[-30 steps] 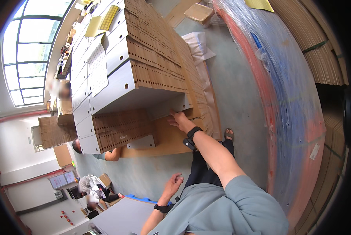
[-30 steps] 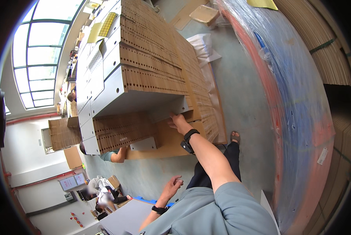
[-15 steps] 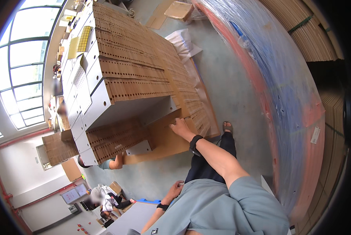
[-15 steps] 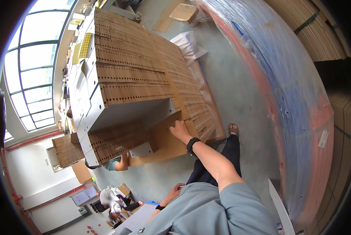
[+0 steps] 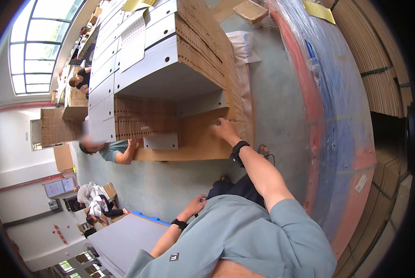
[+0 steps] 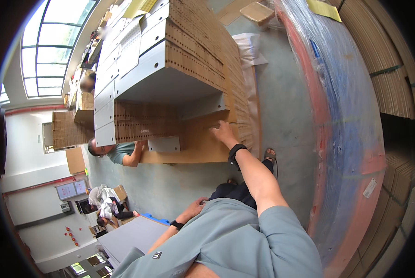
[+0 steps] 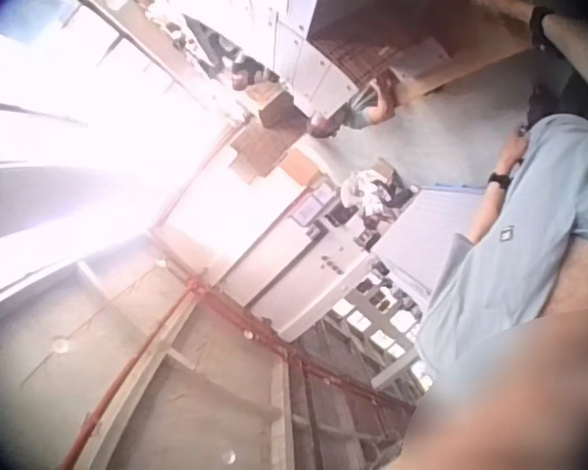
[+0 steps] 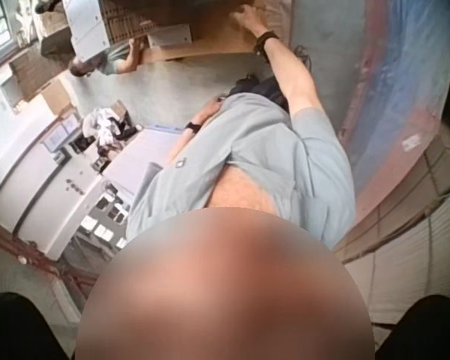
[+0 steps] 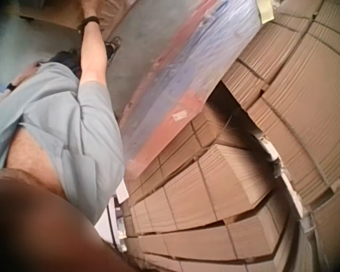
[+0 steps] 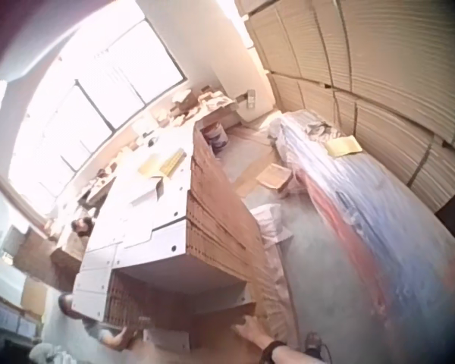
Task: Cleaning and inspecting small furniture panels using a cloth and an abrasive block in a manufacturing setting.
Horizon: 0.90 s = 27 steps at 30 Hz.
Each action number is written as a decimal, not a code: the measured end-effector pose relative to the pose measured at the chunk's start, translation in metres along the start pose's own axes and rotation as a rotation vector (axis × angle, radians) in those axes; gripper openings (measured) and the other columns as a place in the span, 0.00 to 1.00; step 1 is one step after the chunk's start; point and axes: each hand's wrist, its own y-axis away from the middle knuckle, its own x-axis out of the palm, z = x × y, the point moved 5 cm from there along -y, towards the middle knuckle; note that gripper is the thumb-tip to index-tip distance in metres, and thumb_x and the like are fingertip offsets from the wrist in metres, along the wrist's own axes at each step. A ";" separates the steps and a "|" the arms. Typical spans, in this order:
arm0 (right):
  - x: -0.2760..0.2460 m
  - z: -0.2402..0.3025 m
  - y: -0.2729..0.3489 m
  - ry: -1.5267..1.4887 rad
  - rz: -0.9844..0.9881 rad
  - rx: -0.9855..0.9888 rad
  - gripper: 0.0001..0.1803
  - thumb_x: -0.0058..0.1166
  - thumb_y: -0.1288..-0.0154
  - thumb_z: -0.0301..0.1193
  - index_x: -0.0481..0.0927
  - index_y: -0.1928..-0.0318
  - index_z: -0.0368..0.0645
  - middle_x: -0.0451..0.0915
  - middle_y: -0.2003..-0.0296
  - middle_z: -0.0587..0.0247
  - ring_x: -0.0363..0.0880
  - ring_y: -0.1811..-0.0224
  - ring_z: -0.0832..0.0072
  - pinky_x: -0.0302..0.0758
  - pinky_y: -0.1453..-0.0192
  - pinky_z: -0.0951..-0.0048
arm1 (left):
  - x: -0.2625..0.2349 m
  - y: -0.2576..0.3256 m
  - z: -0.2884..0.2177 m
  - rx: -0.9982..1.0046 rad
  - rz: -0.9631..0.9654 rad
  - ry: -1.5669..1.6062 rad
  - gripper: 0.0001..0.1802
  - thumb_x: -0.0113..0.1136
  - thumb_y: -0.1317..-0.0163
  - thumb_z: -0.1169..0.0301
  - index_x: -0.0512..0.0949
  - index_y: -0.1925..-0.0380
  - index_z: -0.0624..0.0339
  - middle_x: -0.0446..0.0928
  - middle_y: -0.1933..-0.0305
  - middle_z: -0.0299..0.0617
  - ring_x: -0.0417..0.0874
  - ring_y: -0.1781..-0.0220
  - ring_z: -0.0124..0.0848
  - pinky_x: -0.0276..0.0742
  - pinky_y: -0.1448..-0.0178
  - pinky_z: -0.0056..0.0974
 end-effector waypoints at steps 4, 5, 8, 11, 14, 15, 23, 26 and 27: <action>-0.015 0.010 0.020 -0.160 0.419 0.098 0.26 0.60 0.35 0.43 0.80 0.49 0.31 0.84 0.59 0.50 0.83 0.53 0.64 0.77 0.49 0.68 | 0.018 0.015 0.033 0.024 -0.024 0.236 0.28 0.56 0.32 0.52 0.72 0.37 0.54 0.83 0.50 0.52 0.84 0.47 0.43 0.77 0.43 0.40; -0.019 0.004 0.025 -0.190 0.560 0.178 0.24 0.58 0.33 0.43 0.81 0.50 0.33 0.84 0.61 0.55 0.84 0.57 0.70 0.77 0.53 0.71 | 0.021 0.016 0.038 0.077 -0.023 0.306 0.29 0.55 0.32 0.52 0.71 0.37 0.56 0.82 0.48 0.52 0.83 0.46 0.42 0.76 0.43 0.40; -0.058 0.013 0.085 -0.236 0.664 0.347 0.21 0.54 0.28 0.44 0.83 0.49 0.38 0.85 0.57 0.61 0.83 0.56 0.77 0.81 0.51 0.74 | 0.037 0.021 0.064 0.094 -0.018 0.463 0.30 0.54 0.31 0.51 0.72 0.37 0.60 0.81 0.46 0.53 0.83 0.46 0.41 0.77 0.43 0.40; -0.088 -0.032 0.137 -0.029 0.729 0.470 0.22 0.56 0.29 0.44 0.82 0.48 0.37 0.85 0.55 0.61 0.83 0.55 0.75 0.82 0.51 0.70 | 0.054 0.021 0.105 0.172 -0.117 0.458 0.29 0.53 0.30 0.51 0.73 0.39 0.61 0.81 0.46 0.53 0.83 0.46 0.40 0.77 0.43 0.39; -0.106 -0.070 0.207 0.040 0.617 0.587 0.22 0.58 0.32 0.44 0.83 0.46 0.41 0.85 0.53 0.60 0.84 0.54 0.70 0.82 0.51 0.64 | 0.085 0.009 0.164 0.155 -0.127 0.584 0.30 0.53 0.30 0.50 0.73 0.40 0.62 0.81 0.46 0.53 0.82 0.45 0.39 0.76 0.42 0.39; -0.110 -0.082 0.231 0.081 0.554 0.646 0.22 0.58 0.33 0.44 0.83 0.45 0.44 0.85 0.53 0.59 0.84 0.52 0.69 0.81 0.51 0.62 | 0.094 0.011 0.177 0.168 -0.131 0.610 0.30 0.53 0.30 0.50 0.73 0.40 0.62 0.81 0.46 0.53 0.82 0.45 0.39 0.76 0.42 0.39; -0.049 -0.061 0.329 0.363 0.846 0.567 0.26 0.59 0.36 0.46 0.82 0.44 0.42 0.83 0.47 0.56 0.79 0.45 0.69 0.74 0.41 0.66 | 0.151 0.019 0.288 0.112 0.023 0.953 0.37 0.54 0.32 0.45 0.70 0.36 0.66 0.78 0.41 0.58 0.79 0.39 0.45 0.72 0.35 0.40; -0.028 -0.049 0.325 0.360 0.844 0.612 0.27 0.59 0.34 0.45 0.80 0.42 0.41 0.82 0.47 0.62 0.79 0.48 0.72 0.75 0.42 0.68 | 0.153 0.013 0.305 0.139 0.039 0.919 0.37 0.54 0.32 0.45 0.69 0.36 0.67 0.78 0.41 0.58 0.78 0.38 0.45 0.72 0.35 0.41; -0.021 -0.042 0.324 0.344 0.829 0.635 0.27 0.59 0.34 0.45 0.79 0.41 0.41 0.82 0.46 0.61 0.79 0.46 0.71 0.75 0.41 0.68 | 0.150 0.009 0.308 0.149 0.040 0.907 0.38 0.54 0.32 0.45 0.69 0.36 0.67 0.78 0.41 0.58 0.78 0.38 0.45 0.72 0.35 0.41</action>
